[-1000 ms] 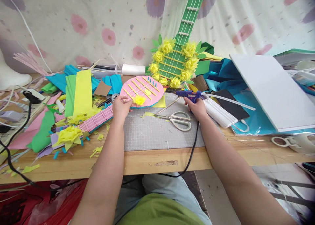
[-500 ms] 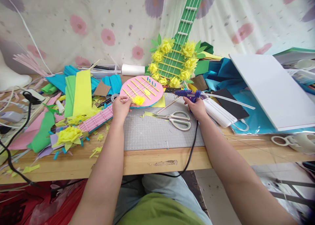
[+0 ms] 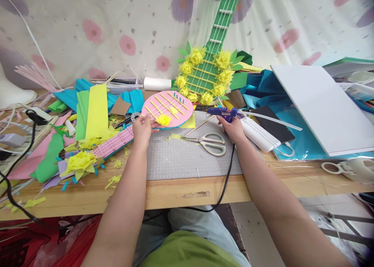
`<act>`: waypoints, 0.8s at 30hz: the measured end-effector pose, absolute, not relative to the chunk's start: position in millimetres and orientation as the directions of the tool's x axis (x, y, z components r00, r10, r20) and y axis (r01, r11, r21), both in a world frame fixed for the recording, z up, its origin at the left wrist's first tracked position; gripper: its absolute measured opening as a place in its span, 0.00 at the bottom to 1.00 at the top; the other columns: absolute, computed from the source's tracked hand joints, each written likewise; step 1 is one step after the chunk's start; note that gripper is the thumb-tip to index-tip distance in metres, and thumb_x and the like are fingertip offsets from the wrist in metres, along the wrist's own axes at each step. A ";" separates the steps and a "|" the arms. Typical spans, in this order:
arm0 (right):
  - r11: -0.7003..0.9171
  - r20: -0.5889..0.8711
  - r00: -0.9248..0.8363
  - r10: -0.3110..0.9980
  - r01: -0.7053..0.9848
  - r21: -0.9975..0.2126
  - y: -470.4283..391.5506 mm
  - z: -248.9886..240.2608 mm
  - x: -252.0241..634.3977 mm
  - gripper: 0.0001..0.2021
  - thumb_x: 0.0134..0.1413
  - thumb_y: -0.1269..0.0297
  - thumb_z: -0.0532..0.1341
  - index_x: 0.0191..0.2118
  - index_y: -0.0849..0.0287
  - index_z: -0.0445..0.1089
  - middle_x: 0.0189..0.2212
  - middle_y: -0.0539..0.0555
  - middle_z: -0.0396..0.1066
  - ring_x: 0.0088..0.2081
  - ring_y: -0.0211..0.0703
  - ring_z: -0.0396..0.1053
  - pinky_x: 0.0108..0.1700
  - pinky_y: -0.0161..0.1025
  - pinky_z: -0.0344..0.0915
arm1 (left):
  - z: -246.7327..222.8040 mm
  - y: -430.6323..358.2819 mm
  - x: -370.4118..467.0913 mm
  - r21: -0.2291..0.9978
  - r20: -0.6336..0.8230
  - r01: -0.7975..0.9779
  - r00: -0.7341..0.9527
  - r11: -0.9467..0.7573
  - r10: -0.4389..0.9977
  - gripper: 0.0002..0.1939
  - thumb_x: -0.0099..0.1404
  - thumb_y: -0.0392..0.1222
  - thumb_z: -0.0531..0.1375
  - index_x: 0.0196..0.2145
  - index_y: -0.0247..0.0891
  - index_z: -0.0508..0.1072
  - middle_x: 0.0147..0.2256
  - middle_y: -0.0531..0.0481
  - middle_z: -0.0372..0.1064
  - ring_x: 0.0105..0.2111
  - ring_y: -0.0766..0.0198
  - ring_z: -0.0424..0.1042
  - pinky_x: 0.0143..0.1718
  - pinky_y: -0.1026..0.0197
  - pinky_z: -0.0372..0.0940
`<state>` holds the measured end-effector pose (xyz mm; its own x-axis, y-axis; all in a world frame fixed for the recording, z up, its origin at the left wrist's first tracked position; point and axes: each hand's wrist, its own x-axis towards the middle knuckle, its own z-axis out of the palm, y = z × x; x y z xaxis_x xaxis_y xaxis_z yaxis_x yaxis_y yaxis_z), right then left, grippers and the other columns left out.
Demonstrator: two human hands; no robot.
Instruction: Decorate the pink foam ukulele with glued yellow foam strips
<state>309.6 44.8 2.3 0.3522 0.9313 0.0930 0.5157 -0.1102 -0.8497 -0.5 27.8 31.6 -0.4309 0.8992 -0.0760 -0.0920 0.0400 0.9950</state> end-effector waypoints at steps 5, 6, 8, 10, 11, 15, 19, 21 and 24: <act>-0.109 0.092 0.353 0.931 0.511 -0.852 44.3 2.9 309.0 0.24 0.39 0.40 0.60 0.25 0.62 0.69 0.17 0.51 0.66 0.19 0.37 0.60 0.27 0.38 0.58 | 37.7 24.5 3.0 0.986 -0.129 -0.149 -0.418 0.072 0.899 0.10 0.62 0.44 0.56 0.31 0.34 0.66 0.27 0.44 0.73 0.24 0.63 0.75 0.22 0.64 0.70; -0.107 0.095 0.353 0.931 0.511 -0.853 44.3 2.8 309.0 0.24 0.39 0.40 0.60 0.25 0.62 0.70 0.17 0.51 0.65 0.19 0.37 0.61 0.27 0.38 0.58 | 38.0 24.0 3.2 0.985 -0.129 -0.154 -0.411 0.071 0.902 0.09 0.62 0.44 0.55 0.31 0.34 0.67 0.27 0.45 0.73 0.23 0.63 0.74 0.22 0.65 0.70; -0.110 0.097 0.360 0.928 0.511 -0.852 44.6 2.4 309.1 0.24 0.39 0.40 0.60 0.25 0.62 0.70 0.17 0.51 0.65 0.20 0.38 0.62 0.28 0.38 0.59 | 38.5 23.1 3.3 0.984 -0.132 -0.166 -0.399 0.070 0.907 0.09 0.63 0.43 0.54 0.31 0.34 0.67 0.27 0.45 0.73 0.23 0.65 0.74 0.22 0.66 0.69; -0.117 0.093 0.366 0.926 0.513 -0.850 44.7 2.2 309.2 0.24 0.39 0.40 0.60 0.25 0.61 0.70 0.17 0.51 0.65 0.21 0.39 0.63 0.28 0.38 0.59 | 39.4 22.2 3.5 0.982 -0.140 -0.175 -0.387 0.077 0.911 0.10 0.63 0.43 0.53 0.32 0.33 0.67 0.27 0.45 0.73 0.23 0.66 0.74 0.22 0.66 0.69; -0.121 0.092 0.369 0.925 0.514 -0.849 44.7 2.3 309.2 0.24 0.39 0.41 0.60 0.25 0.61 0.70 0.17 0.51 0.65 0.22 0.39 0.63 0.28 0.38 0.59 | 40.1 21.7 3.6 0.981 -0.147 -0.177 -0.383 0.084 0.912 0.10 0.64 0.44 0.53 0.32 0.33 0.67 0.27 0.45 0.73 0.23 0.66 0.74 0.22 0.67 0.69; -0.113 0.098 0.354 0.930 0.529 -0.841 44.5 3.2 309.2 0.24 0.40 0.41 0.60 0.25 0.61 0.70 0.17 0.51 0.65 0.21 0.40 0.63 0.28 0.38 0.58 | 43.9 20.1 4.1 0.976 -0.181 -0.181 -0.374 0.119 0.910 0.12 0.64 0.45 0.52 0.34 0.32 0.67 0.30 0.42 0.74 0.24 0.65 0.75 0.22 0.66 0.68; -0.123 0.090 0.358 0.929 0.530 -0.839 45.6 2.4 309.7 0.23 0.40 0.41 0.60 0.24 0.61 0.70 0.17 0.51 0.66 0.18 0.37 0.61 0.27 0.38 0.58 | 45.9 19.3 5.0 0.978 -0.175 -0.174 -0.359 0.119 0.917 0.13 0.65 0.46 0.52 0.33 0.31 0.68 0.32 0.40 0.75 0.25 0.64 0.75 0.22 0.67 0.68; -0.121 0.092 0.361 0.928 0.525 -0.842 46.5 1.5 310.2 0.23 0.39 0.41 0.60 0.25 0.61 0.70 0.17 0.51 0.66 0.18 0.36 0.60 0.26 0.38 0.58 | 45.2 19.8 5.3 0.983 -0.149 -0.158 -0.391 0.093 0.908 0.13 0.65 0.45 0.52 0.33 0.32 0.68 0.33 0.40 0.75 0.26 0.64 0.75 0.23 0.66 0.69; -0.117 0.099 0.360 0.927 0.531 -0.839 47.5 0.3 311.2 0.24 0.40 0.40 0.60 0.24 0.61 0.70 0.18 0.51 0.67 0.19 0.36 0.60 0.26 0.37 0.57 | 42.4 21.4 5.1 0.990 -0.111 -0.132 -0.450 0.057 0.886 0.12 0.65 0.44 0.51 0.33 0.32 0.67 0.36 0.38 0.74 0.29 0.63 0.76 0.24 0.64 0.70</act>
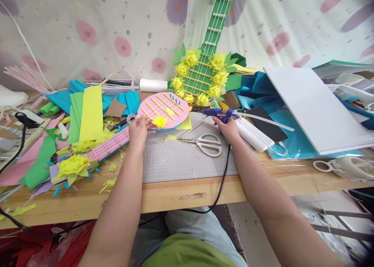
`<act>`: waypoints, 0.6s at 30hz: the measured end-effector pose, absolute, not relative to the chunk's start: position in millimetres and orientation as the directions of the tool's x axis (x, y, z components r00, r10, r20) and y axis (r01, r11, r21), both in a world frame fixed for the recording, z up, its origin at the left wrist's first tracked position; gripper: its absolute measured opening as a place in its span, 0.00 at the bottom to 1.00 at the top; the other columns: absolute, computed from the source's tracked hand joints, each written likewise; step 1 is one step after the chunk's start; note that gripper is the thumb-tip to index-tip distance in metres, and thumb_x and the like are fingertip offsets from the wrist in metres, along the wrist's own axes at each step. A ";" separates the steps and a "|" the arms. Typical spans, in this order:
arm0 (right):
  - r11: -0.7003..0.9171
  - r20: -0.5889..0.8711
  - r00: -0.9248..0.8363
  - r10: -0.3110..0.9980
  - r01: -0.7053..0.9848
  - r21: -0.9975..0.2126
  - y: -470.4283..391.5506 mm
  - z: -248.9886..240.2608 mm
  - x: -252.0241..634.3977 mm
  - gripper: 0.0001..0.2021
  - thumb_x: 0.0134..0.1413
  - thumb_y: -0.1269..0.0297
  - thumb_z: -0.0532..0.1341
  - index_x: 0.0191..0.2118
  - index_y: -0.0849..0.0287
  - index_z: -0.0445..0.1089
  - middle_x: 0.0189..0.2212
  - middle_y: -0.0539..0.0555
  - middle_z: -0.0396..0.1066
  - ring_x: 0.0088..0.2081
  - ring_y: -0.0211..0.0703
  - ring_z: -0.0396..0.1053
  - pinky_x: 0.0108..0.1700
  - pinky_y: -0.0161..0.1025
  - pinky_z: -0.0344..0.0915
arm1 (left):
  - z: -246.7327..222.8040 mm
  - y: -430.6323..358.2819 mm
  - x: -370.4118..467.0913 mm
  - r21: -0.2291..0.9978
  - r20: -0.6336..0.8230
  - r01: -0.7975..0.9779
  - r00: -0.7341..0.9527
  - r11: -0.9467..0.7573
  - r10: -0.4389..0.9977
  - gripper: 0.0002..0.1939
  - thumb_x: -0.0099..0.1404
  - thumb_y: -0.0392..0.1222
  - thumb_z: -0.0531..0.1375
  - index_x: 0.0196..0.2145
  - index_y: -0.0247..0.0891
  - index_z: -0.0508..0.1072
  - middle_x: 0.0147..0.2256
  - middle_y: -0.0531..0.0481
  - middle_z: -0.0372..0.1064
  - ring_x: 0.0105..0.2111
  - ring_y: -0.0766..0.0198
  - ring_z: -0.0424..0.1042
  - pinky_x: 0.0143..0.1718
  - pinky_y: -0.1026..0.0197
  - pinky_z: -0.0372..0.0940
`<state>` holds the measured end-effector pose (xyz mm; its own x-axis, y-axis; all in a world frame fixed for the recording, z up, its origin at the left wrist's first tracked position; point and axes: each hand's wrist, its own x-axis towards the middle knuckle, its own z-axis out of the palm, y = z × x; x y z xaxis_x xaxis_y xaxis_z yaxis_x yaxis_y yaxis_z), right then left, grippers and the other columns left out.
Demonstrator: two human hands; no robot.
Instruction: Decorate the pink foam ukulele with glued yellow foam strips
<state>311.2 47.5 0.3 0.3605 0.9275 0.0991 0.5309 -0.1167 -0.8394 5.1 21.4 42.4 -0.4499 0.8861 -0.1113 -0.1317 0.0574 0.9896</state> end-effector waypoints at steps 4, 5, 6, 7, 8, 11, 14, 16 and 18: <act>-0.109 0.105 0.359 0.928 0.528 -0.842 48.3 -0.9 312.5 0.25 0.39 0.40 0.60 0.25 0.62 0.70 0.19 0.52 0.67 0.19 0.37 0.61 0.26 0.37 0.57 | 39.1 22.7 6.0 0.990 -0.085 -0.135 -0.431 0.030 0.898 0.13 0.65 0.45 0.51 0.33 0.31 0.68 0.39 0.36 0.74 0.30 0.61 0.76 0.24 0.63 0.71; -0.109 0.103 0.357 0.929 0.527 -0.843 48.4 -1.0 312.6 0.25 0.38 0.40 0.61 0.25 0.62 0.70 0.19 0.52 0.67 0.19 0.37 0.61 0.26 0.37 0.57 | 38.7 22.6 6.4 0.990 -0.078 -0.137 -0.419 0.021 0.904 0.13 0.65 0.45 0.51 0.33 0.31 0.68 0.39 0.36 0.74 0.30 0.61 0.76 0.25 0.62 0.71; -0.110 0.101 0.355 0.929 0.527 -0.843 48.3 -0.9 312.6 0.24 0.38 0.40 0.61 0.25 0.61 0.70 0.18 0.52 0.67 0.19 0.37 0.61 0.25 0.37 0.57 | 38.5 22.4 6.8 0.990 -0.071 -0.140 -0.413 0.013 0.908 0.13 0.65 0.45 0.51 0.33 0.32 0.68 0.38 0.36 0.74 0.31 0.60 0.76 0.25 0.62 0.71; -0.112 0.098 0.353 0.931 0.528 -0.842 48.3 -0.8 312.4 0.24 0.38 0.40 0.61 0.25 0.61 0.70 0.18 0.52 0.67 0.19 0.37 0.61 0.25 0.37 0.57 | 38.6 22.1 7.0 0.990 -0.065 -0.144 -0.413 0.006 0.908 0.13 0.65 0.45 0.51 0.33 0.32 0.68 0.38 0.37 0.74 0.32 0.60 0.76 0.26 0.62 0.71; -0.112 0.097 0.351 0.931 0.529 -0.841 48.1 -0.6 312.3 0.24 0.39 0.40 0.61 0.24 0.61 0.70 0.18 0.52 0.67 0.19 0.37 0.61 0.25 0.37 0.57 | 38.8 21.7 7.1 0.989 -0.060 -0.148 -0.420 -0.003 0.906 0.13 0.65 0.45 0.51 0.33 0.32 0.68 0.37 0.37 0.74 0.33 0.60 0.76 0.27 0.62 0.72; -0.104 0.106 0.353 0.930 0.526 -0.844 47.8 0.1 311.6 0.24 0.39 0.40 0.60 0.24 0.61 0.70 0.17 0.51 0.66 0.20 0.38 0.62 0.26 0.38 0.58 | 39.7 20.7 6.6 0.985 -0.043 -0.167 -0.453 -0.038 0.890 0.13 0.64 0.46 0.52 0.33 0.33 0.67 0.36 0.38 0.75 0.35 0.60 0.76 0.29 0.61 0.72; -0.101 0.108 0.357 0.928 0.520 -0.848 47.4 0.8 310.8 0.24 0.39 0.40 0.60 0.25 0.61 0.70 0.17 0.51 0.66 0.21 0.39 0.62 0.28 0.38 0.58 | 39.1 21.0 6.0 0.982 -0.041 -0.185 -0.445 -0.047 0.894 0.12 0.64 0.46 0.53 0.33 0.33 0.66 0.35 0.39 0.75 0.33 0.60 0.76 0.29 0.61 0.72; -0.104 0.106 0.358 0.928 0.520 -0.848 47.1 1.2 310.4 0.23 0.40 0.41 0.60 0.25 0.60 0.70 0.18 0.51 0.66 0.21 0.39 0.63 0.28 0.38 0.58 | 37.3 22.4 5.7 0.981 -0.026 -0.185 -0.432 -0.060 0.901 0.10 0.63 0.45 0.54 0.33 0.34 0.66 0.34 0.40 0.75 0.32 0.61 0.76 0.28 0.62 0.71; -0.106 0.104 0.358 0.928 0.522 -0.846 46.8 1.5 310.3 0.23 0.40 0.41 0.60 0.24 0.60 0.70 0.18 0.52 0.66 0.22 0.39 0.63 0.29 0.38 0.59 | 35.0 24.5 4.5 0.978 0.015 -0.179 -0.451 -0.106 0.893 0.09 0.63 0.45 0.54 0.33 0.35 0.66 0.33 0.42 0.75 0.31 0.63 0.76 0.27 0.64 0.70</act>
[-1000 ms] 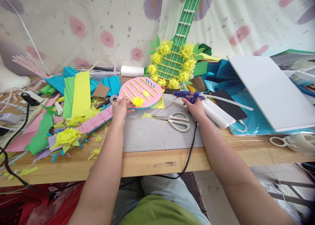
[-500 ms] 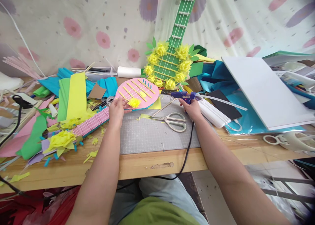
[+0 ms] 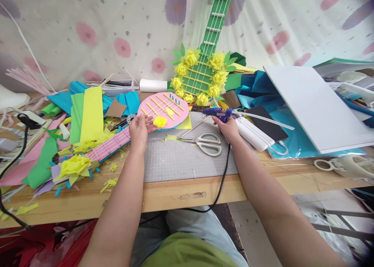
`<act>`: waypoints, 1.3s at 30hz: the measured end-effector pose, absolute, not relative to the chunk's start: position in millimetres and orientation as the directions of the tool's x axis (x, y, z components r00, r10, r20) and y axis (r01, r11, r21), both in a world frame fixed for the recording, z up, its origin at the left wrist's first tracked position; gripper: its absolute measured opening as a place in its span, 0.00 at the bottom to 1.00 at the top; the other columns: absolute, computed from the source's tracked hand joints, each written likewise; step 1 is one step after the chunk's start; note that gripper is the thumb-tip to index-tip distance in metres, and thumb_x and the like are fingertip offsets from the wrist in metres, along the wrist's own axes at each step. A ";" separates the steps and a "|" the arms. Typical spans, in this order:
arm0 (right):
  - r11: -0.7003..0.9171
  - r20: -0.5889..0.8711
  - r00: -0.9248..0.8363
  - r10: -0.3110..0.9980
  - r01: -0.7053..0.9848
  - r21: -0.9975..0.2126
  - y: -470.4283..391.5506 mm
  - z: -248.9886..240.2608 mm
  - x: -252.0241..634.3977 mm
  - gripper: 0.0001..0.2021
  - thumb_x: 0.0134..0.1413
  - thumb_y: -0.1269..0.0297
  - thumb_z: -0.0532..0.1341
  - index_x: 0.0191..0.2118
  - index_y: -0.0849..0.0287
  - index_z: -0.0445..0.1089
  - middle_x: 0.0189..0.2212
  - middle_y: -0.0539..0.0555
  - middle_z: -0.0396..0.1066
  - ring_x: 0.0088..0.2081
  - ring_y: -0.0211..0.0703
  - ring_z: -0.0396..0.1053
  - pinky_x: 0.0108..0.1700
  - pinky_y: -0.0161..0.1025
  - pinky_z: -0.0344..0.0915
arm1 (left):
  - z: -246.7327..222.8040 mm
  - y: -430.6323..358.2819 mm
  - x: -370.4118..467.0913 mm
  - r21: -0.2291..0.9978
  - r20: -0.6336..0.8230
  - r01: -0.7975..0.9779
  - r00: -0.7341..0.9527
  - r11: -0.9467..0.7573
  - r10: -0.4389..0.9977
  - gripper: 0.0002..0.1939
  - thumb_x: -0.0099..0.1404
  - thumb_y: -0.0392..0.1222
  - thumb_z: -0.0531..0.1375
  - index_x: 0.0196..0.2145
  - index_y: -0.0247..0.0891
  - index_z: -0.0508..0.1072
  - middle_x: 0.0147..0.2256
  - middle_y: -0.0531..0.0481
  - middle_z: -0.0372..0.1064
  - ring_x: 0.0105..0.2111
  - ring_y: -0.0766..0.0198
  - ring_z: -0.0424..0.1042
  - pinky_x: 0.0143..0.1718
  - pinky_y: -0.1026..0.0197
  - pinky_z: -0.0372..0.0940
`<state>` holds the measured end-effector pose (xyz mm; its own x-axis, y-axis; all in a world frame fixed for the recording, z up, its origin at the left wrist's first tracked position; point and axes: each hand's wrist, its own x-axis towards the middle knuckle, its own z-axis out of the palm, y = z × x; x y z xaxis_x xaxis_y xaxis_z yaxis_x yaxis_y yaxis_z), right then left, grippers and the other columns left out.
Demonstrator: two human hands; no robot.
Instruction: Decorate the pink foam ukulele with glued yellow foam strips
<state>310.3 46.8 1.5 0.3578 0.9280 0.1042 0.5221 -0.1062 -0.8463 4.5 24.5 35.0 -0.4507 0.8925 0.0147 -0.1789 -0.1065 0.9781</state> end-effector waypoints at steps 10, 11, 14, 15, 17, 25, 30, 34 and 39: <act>-0.116 0.103 0.341 0.934 0.564 -0.817 47.9 0.5 310.9 0.24 0.40 0.40 0.60 0.23 0.60 0.70 0.16 0.52 0.65 0.22 0.41 0.64 0.29 0.39 0.59 | 39.1 22.9 -2.0 0.944 0.236 -0.020 -0.660 -0.331 0.713 0.05 0.62 0.41 0.51 0.33 0.38 0.62 0.29 0.50 0.71 0.23 0.70 0.70 0.18 0.70 0.61; -0.114 0.106 0.338 0.935 0.570 -0.814 47.5 1.0 310.3 0.24 0.40 0.40 0.60 0.23 0.60 0.70 0.16 0.52 0.65 0.22 0.42 0.65 0.29 0.39 0.59 | 38.7 21.0 -0.9 0.942 0.262 0.015 -0.653 -0.334 0.710 0.05 0.62 0.41 0.51 0.33 0.38 0.62 0.29 0.51 0.71 0.22 0.70 0.70 0.19 0.70 0.61; -0.089 0.120 0.315 0.941 0.574 -0.814 46.4 2.1 307.8 0.24 0.41 0.40 0.60 0.22 0.60 0.69 0.15 0.52 0.64 0.23 0.43 0.65 0.30 0.39 0.60 | 37.4 15.1 4.4 0.934 0.352 0.176 -0.602 -0.311 0.717 0.06 0.63 0.41 0.49 0.34 0.38 0.63 0.29 0.52 0.70 0.23 0.71 0.68 0.23 0.69 0.62; -0.082 0.120 0.307 0.944 0.571 -0.817 46.4 2.1 307.0 0.23 0.41 0.40 0.60 0.22 0.60 0.69 0.14 0.51 0.63 0.23 0.43 0.66 0.30 0.40 0.60 | 38.3 14.0 6.8 0.923 0.385 0.253 -0.588 -0.290 0.711 0.06 0.63 0.40 0.49 0.34 0.39 0.64 0.30 0.52 0.70 0.24 0.71 0.68 0.26 0.68 0.63; -0.087 0.105 0.300 0.948 0.564 -0.821 47.2 1.4 305.9 0.23 0.40 0.40 0.60 0.22 0.59 0.69 0.14 0.51 0.63 0.23 0.44 0.65 0.29 0.39 0.60 | 44.0 15.5 12.4 0.876 0.448 0.429 -0.556 -0.219 0.700 0.06 0.62 0.39 0.50 0.33 0.39 0.66 0.32 0.51 0.69 0.30 0.69 0.69 0.34 0.67 0.64; -0.122 0.063 0.315 0.947 0.535 -0.836 50.6 2.0 305.0 0.22 0.39 0.40 0.60 0.22 0.58 0.68 0.16 0.52 0.65 0.25 0.45 0.67 0.30 0.40 0.61 | 84.0 69.9 35.1 0.610 0.308 0.787 -0.132 -0.089 0.942 0.03 0.54 0.37 0.57 0.27 0.39 0.71 0.32 0.48 0.70 0.36 0.58 0.69 0.40 0.59 0.62; -0.149 0.033 0.315 0.948 0.534 -0.832 51.8 3.7 304.7 0.22 0.39 0.40 0.60 0.22 0.58 0.69 0.16 0.52 0.64 0.26 0.46 0.68 0.31 0.40 0.61 | 77.7 96.7 44.1 0.463 0.212 0.886 -0.106 -0.004 0.972 0.06 0.55 0.43 0.59 0.25 0.39 0.69 0.33 0.43 0.70 0.41 0.50 0.70 0.43 0.53 0.61; -0.120 0.050 0.292 0.955 0.536 -0.836 54.9 1.3 305.9 0.22 0.40 0.40 0.60 0.22 0.58 0.69 0.15 0.52 0.64 0.27 0.47 0.68 0.30 0.40 0.61 | 72.0 105.1 48.7 0.401 0.103 0.914 -0.105 0.056 0.989 0.10 0.47 0.42 0.65 0.22 0.39 0.66 0.31 0.41 0.70 0.43 0.46 0.69 0.45 0.49 0.61; -0.105 0.068 0.297 0.952 0.529 -0.842 56.6 -0.9 306.8 0.23 0.39 0.40 0.60 0.21 0.58 0.68 0.15 0.52 0.64 0.26 0.47 0.68 0.29 0.41 0.61 | 65.8 110.9 49.1 0.479 0.111 0.877 -0.090 0.026 0.990 0.08 0.46 0.37 0.64 0.25 0.41 0.68 0.26 0.46 0.70 0.37 0.50 0.71 0.43 0.50 0.63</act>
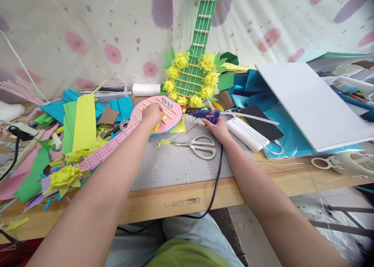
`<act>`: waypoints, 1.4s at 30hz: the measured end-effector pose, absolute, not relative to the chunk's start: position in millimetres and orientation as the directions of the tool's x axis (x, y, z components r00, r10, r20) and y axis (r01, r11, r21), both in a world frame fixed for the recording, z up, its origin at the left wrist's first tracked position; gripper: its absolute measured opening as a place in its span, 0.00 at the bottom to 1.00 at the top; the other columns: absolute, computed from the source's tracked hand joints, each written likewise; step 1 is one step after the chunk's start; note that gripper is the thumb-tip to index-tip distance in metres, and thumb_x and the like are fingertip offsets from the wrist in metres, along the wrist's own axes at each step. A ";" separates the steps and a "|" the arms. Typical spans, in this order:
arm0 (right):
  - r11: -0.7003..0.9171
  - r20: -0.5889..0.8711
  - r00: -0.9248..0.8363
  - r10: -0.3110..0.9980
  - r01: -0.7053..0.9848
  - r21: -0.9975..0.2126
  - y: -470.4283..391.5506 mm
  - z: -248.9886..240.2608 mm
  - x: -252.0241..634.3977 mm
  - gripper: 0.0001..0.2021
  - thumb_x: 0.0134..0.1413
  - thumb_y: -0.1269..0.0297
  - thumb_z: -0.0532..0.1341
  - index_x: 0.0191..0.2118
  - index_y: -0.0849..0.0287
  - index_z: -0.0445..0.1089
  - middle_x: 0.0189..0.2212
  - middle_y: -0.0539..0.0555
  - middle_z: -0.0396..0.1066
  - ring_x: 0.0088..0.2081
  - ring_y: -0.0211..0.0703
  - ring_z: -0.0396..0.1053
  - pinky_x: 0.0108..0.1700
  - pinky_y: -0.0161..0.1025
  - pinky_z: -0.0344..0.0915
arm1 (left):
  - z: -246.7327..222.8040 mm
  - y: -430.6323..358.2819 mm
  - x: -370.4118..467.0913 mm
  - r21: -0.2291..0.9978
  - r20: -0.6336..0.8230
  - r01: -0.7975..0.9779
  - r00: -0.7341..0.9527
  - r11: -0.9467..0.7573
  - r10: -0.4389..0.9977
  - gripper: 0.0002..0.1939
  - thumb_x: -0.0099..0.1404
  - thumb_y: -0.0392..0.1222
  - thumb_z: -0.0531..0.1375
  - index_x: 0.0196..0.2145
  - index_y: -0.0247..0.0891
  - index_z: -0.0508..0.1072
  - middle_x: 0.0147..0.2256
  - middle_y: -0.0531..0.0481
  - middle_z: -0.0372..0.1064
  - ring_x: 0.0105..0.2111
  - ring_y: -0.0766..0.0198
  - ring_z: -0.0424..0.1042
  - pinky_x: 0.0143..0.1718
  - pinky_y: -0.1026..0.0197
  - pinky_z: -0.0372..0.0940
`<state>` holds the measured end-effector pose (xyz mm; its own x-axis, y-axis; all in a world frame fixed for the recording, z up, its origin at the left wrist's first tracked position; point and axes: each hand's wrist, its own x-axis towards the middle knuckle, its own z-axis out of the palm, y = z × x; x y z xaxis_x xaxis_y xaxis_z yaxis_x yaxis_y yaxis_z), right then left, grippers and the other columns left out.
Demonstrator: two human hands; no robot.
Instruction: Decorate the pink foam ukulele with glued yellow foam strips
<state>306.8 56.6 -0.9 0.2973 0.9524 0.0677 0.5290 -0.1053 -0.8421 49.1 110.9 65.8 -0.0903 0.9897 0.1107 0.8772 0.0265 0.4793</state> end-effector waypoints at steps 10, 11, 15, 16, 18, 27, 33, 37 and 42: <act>-0.088 0.071 0.286 0.955 0.508 -0.857 55.8 -0.2 305.6 0.22 0.39 0.41 0.60 0.22 0.58 0.68 0.16 0.53 0.66 0.27 0.48 0.69 0.31 0.41 0.62 | 65.6 115.2 35.2 0.563 0.101 0.820 -0.191 0.102 0.976 0.06 0.50 0.40 0.64 0.21 0.41 0.69 0.21 0.47 0.66 0.35 0.51 0.71 0.37 0.56 0.64; -0.092 0.067 0.285 0.956 0.507 -0.857 55.6 0.0 305.6 0.22 0.40 0.41 0.60 0.22 0.58 0.68 0.16 0.53 0.66 0.28 0.48 0.69 0.32 0.41 0.62 | 67.7 112.5 34.8 0.561 0.096 0.821 -0.191 0.105 0.977 0.06 0.50 0.40 0.64 0.21 0.41 0.69 0.22 0.47 0.67 0.34 0.52 0.71 0.37 0.55 0.64; -0.098 0.061 0.287 0.956 0.510 -0.855 55.5 -0.3 305.9 0.22 0.39 0.40 0.60 0.22 0.58 0.68 0.16 0.53 0.66 0.28 0.48 0.69 0.32 0.41 0.62 | 75.8 101.8 35.7 0.554 0.128 0.829 -0.173 0.074 0.977 0.05 0.49 0.38 0.63 0.21 0.41 0.69 0.23 0.48 0.68 0.32 0.54 0.70 0.37 0.55 0.63; -0.096 0.064 0.286 0.956 0.511 -0.854 55.5 -0.6 305.9 0.22 0.39 0.40 0.60 0.22 0.58 0.68 0.16 0.53 0.66 0.28 0.48 0.69 0.32 0.41 0.63 | 76.9 99.8 35.9 0.573 0.149 0.818 -0.169 0.054 0.974 0.05 0.50 0.38 0.63 0.21 0.41 0.69 0.24 0.48 0.68 0.32 0.55 0.70 0.37 0.56 0.63; -0.089 0.071 0.284 0.956 0.512 -0.854 55.6 -1.2 305.9 0.23 0.39 0.40 0.60 0.22 0.58 0.68 0.17 0.53 0.67 0.28 0.48 0.69 0.31 0.41 0.63 | 77.3 97.5 35.6 0.625 0.190 0.781 -0.160 0.007 0.968 0.04 0.51 0.38 0.62 0.22 0.40 0.69 0.25 0.49 0.69 0.33 0.57 0.70 0.37 0.58 0.62; -0.069 0.088 0.281 0.956 0.505 -0.860 54.0 -0.1 304.6 0.23 0.38 0.39 0.61 0.22 0.58 0.69 0.15 0.53 0.65 0.27 0.48 0.68 0.31 0.41 0.62 | 77.9 86.9 38.1 0.646 0.313 0.761 -0.186 -0.064 0.931 0.05 0.53 0.37 0.61 0.31 0.40 0.71 0.31 0.49 0.71 0.33 0.61 0.70 0.37 0.61 0.62; -0.065 0.087 0.286 0.954 0.481 -0.874 51.1 3.0 303.1 0.23 0.39 0.40 0.60 0.23 0.59 0.69 0.16 0.52 0.65 0.27 0.45 0.67 0.31 0.39 0.62 | 55.5 39.3 76.5 0.739 0.428 0.607 -0.088 -0.292 0.899 0.08 0.57 0.38 0.58 0.37 0.41 0.70 0.31 0.51 0.72 0.31 0.64 0.71 0.37 0.62 0.64; -0.054 0.089 0.287 0.954 0.455 -0.889 46.5 7.7 302.1 0.23 0.40 0.40 0.60 0.23 0.59 0.69 0.15 0.50 0.63 0.23 0.41 0.64 0.28 0.38 0.60 | 18.1 17.9 88.9 0.864 0.343 0.444 -0.171 -0.239 0.924 0.07 0.57 0.38 0.58 0.36 0.40 0.68 0.30 0.50 0.71 0.29 0.65 0.72 0.35 0.62 0.66; 0.006 0.070 0.150 0.986 0.390 -0.921 40.4 14.3 300.7 0.24 0.38 0.39 0.60 0.22 0.60 0.67 0.13 0.47 0.59 0.16 0.34 0.56 0.22 0.36 0.55 | -3.0 11.6 83.8 0.974 0.199 0.159 -0.252 -0.163 0.947 0.09 0.55 0.37 0.58 0.36 0.38 0.66 0.30 0.50 0.70 0.27 0.63 0.74 0.25 0.64 0.67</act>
<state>300.7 40.4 14.3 0.1501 0.9862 0.0699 0.3903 0.0059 -0.9207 83.8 11.6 -3.0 -0.2519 0.9470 0.1994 0.1594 -0.1627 0.9737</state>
